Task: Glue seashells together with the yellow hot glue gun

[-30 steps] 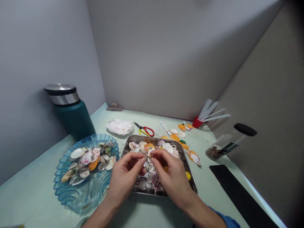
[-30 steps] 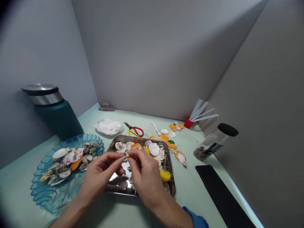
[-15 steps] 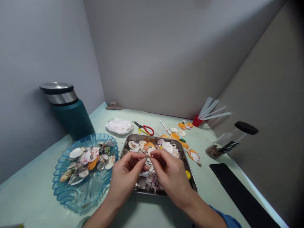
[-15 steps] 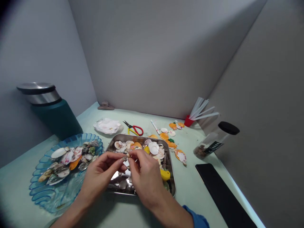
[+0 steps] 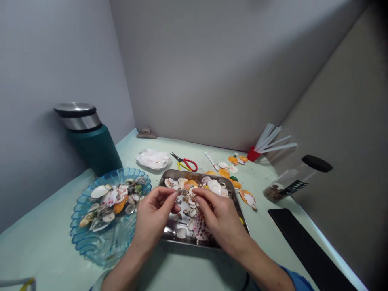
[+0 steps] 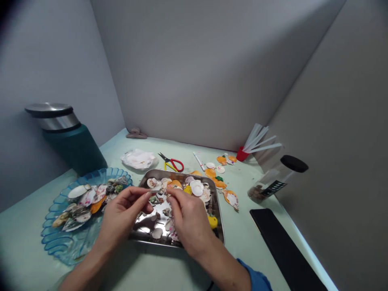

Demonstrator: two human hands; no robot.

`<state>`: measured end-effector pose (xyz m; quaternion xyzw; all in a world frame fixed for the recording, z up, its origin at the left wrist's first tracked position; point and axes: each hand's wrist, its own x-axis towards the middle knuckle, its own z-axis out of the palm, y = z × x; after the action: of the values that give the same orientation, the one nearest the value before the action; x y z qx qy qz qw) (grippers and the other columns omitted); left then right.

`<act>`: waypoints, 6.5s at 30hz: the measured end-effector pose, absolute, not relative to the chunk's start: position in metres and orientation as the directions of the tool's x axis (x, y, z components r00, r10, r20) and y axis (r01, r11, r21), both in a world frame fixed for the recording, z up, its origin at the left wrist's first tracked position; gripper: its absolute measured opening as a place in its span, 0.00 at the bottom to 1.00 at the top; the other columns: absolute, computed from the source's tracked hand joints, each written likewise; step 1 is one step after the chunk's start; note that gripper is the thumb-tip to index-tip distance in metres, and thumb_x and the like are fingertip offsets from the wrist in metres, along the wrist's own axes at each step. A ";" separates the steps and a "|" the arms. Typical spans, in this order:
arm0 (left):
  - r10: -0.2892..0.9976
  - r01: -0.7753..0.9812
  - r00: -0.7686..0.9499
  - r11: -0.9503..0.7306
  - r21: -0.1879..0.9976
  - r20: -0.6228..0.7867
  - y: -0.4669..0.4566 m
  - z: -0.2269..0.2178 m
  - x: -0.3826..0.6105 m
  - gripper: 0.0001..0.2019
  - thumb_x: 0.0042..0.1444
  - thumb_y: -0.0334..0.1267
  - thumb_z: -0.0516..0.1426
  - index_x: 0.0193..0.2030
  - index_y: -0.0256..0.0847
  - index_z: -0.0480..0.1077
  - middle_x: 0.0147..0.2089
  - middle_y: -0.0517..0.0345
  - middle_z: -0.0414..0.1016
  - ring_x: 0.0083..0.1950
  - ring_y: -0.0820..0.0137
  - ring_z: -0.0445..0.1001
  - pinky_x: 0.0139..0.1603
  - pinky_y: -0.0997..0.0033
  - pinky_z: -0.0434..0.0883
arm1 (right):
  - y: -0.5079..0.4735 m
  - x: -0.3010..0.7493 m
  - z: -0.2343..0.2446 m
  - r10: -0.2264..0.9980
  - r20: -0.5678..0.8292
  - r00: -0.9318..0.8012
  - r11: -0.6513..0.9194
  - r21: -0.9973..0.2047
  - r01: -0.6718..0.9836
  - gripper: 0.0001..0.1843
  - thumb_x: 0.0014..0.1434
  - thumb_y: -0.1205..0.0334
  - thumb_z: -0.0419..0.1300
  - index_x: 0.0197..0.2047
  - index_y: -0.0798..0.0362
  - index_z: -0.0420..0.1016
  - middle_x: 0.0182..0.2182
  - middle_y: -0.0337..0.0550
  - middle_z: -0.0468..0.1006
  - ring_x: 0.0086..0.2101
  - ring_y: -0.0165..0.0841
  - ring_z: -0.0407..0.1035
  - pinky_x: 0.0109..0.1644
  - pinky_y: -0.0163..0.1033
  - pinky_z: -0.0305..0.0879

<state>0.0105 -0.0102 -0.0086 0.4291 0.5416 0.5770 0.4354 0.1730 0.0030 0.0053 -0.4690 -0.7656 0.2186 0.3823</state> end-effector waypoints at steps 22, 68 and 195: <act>0.947 -0.129 -0.320 -0.063 0.990 0.018 -0.004 -0.011 0.004 0.08 0.50 0.38 0.62 0.34 0.36 0.70 0.18 0.64 0.71 0.21 0.78 0.69 0.23 0.82 0.65 | -0.005 0.249 -0.004 0.919 0.283 -0.274 0.392 -0.586 0.709 0.17 0.63 0.56 0.53 0.53 0.50 0.67 0.49 0.49 0.72 0.48 0.43 0.66 0.53 0.49 0.60; 0.964 -0.211 -0.262 -0.009 0.977 -0.048 -0.007 -0.013 0.011 0.09 0.48 0.39 0.62 0.31 0.38 0.69 0.16 0.63 0.71 0.17 0.77 0.68 0.16 0.83 0.60 | -0.015 0.209 -0.025 0.732 0.545 -0.410 0.679 -0.635 0.368 0.15 0.55 0.62 0.58 0.47 0.50 0.72 0.35 0.43 0.81 0.31 0.35 0.77 0.33 0.32 0.71; 0.950 -0.233 -0.272 0.091 0.968 -0.155 -0.010 -0.008 0.020 0.14 0.44 0.44 0.64 0.33 0.36 0.71 0.16 0.62 0.70 0.16 0.75 0.67 0.16 0.80 0.65 | -0.019 0.204 -0.050 0.651 0.625 -0.430 0.744 -0.413 0.526 0.17 0.60 0.55 0.53 0.48 0.57 0.69 0.28 0.47 0.77 0.26 0.36 0.72 0.27 0.37 0.65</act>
<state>0.0196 -0.0100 -0.0076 0.3319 0.5401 0.5868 0.5037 0.2040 -0.0188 -0.0496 -0.3496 -0.8421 0.0775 0.4032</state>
